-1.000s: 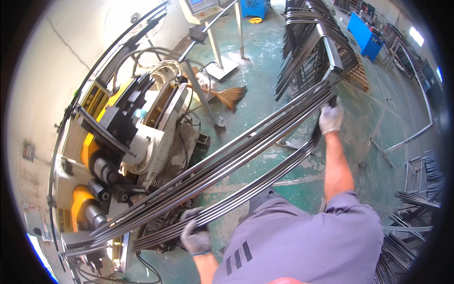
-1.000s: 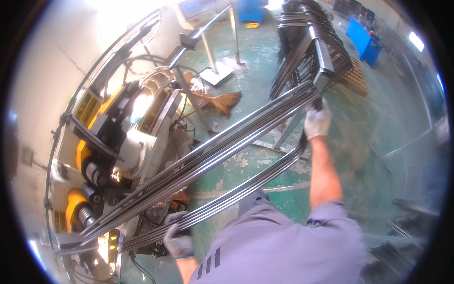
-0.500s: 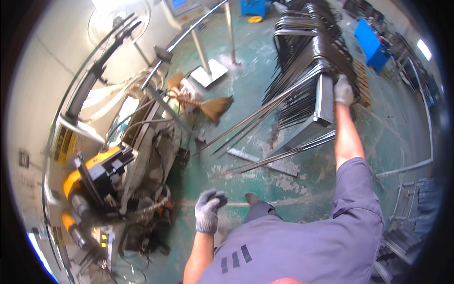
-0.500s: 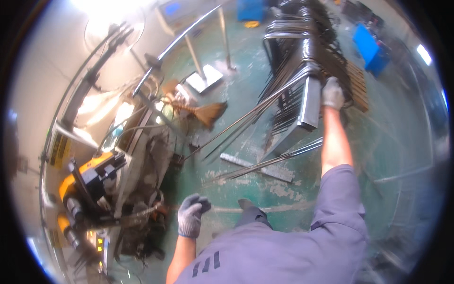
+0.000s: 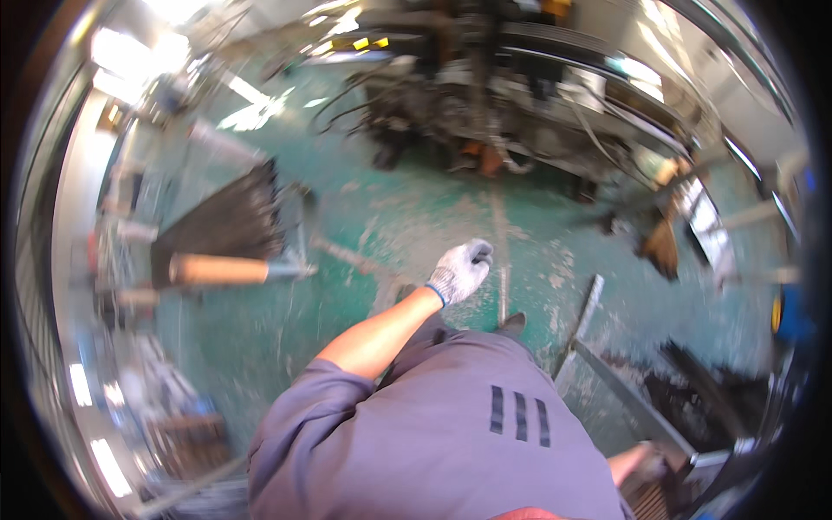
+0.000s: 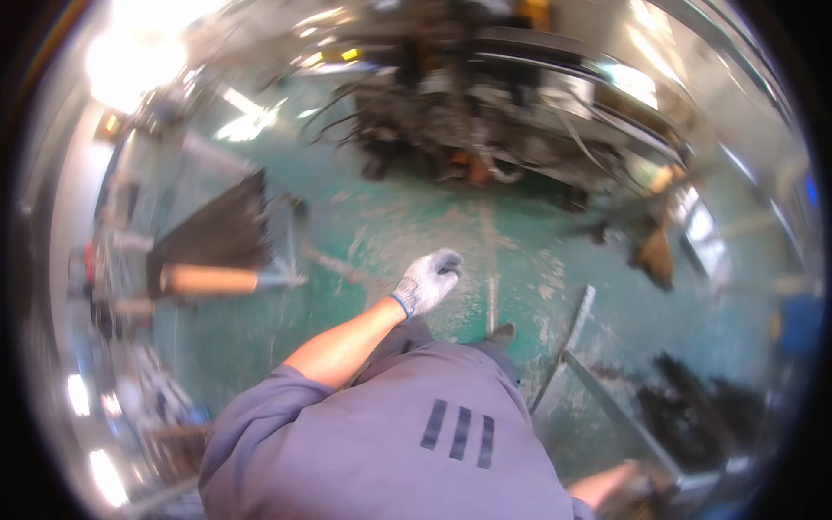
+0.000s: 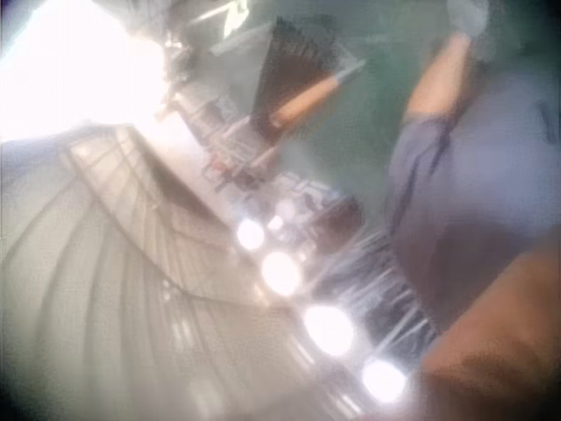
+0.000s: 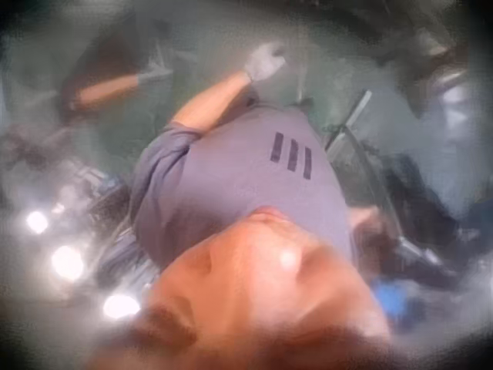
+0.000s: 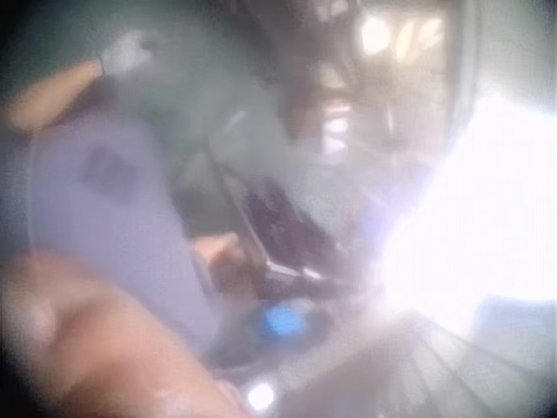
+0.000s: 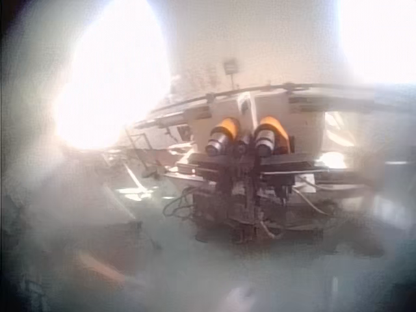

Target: The person picks up a bundle of metal tubing from a stack on the floor and feeds them into an industrial bending machine, repeatedly aligning the tubes with the rollers and cycling the machine by hand.

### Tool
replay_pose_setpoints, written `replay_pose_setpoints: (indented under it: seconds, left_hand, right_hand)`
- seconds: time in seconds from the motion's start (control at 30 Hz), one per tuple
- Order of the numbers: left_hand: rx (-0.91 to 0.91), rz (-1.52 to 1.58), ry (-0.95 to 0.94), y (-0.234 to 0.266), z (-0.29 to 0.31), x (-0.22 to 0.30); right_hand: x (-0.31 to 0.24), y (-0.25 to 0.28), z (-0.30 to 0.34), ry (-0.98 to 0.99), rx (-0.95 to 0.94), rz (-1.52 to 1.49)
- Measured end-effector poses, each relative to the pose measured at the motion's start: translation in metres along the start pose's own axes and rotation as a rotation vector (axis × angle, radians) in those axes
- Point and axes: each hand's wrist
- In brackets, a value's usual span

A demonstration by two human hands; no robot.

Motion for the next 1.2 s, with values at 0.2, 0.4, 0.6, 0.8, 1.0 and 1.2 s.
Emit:
replay_pose_setpoints:
  seconds: [0.2, 0.4, 0.6, 0.8, 1.0, 1.2]
  left_hand:
    - [0.401, -0.041, 0.124, 0.208, 0.045, -0.121]
    - [1.001, -0.266, 0.104, 0.464, 0.157, -0.276]
    - [1.339, -0.901, 0.479, 0.643, 0.254, -0.389]
    - [1.162, -0.932, 0.917, 0.700, 0.265, -0.427]
    - [1.231, -1.140, 0.906, 0.727, 0.239, -0.455]
    - [1.317, -1.037, 0.874, 0.727, 0.232, -0.475]
  right_hand:
    - [-0.291, 0.039, 0.245, -0.112, -1.025, 0.057]
    - [-0.485, -0.013, 0.266, 0.505, -0.947, -0.424]
    - [-0.712, 0.056, 0.312, 0.750, -0.889, -0.650]
    - [-0.913, 0.151, 0.488, 1.286, -1.064, -0.790]
    - [-1.066, 0.248, 0.698, 1.680, -1.197, -0.725]
    - [-1.180, 0.301, 0.861, 1.994, -1.185, -0.643]
Point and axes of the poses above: each hand's wrist, its own z-axis away from the middle knuckle, its own y-axis out of the back of the hand, x = y × z, and after that the axes turned 4 degrees about y, right-handed
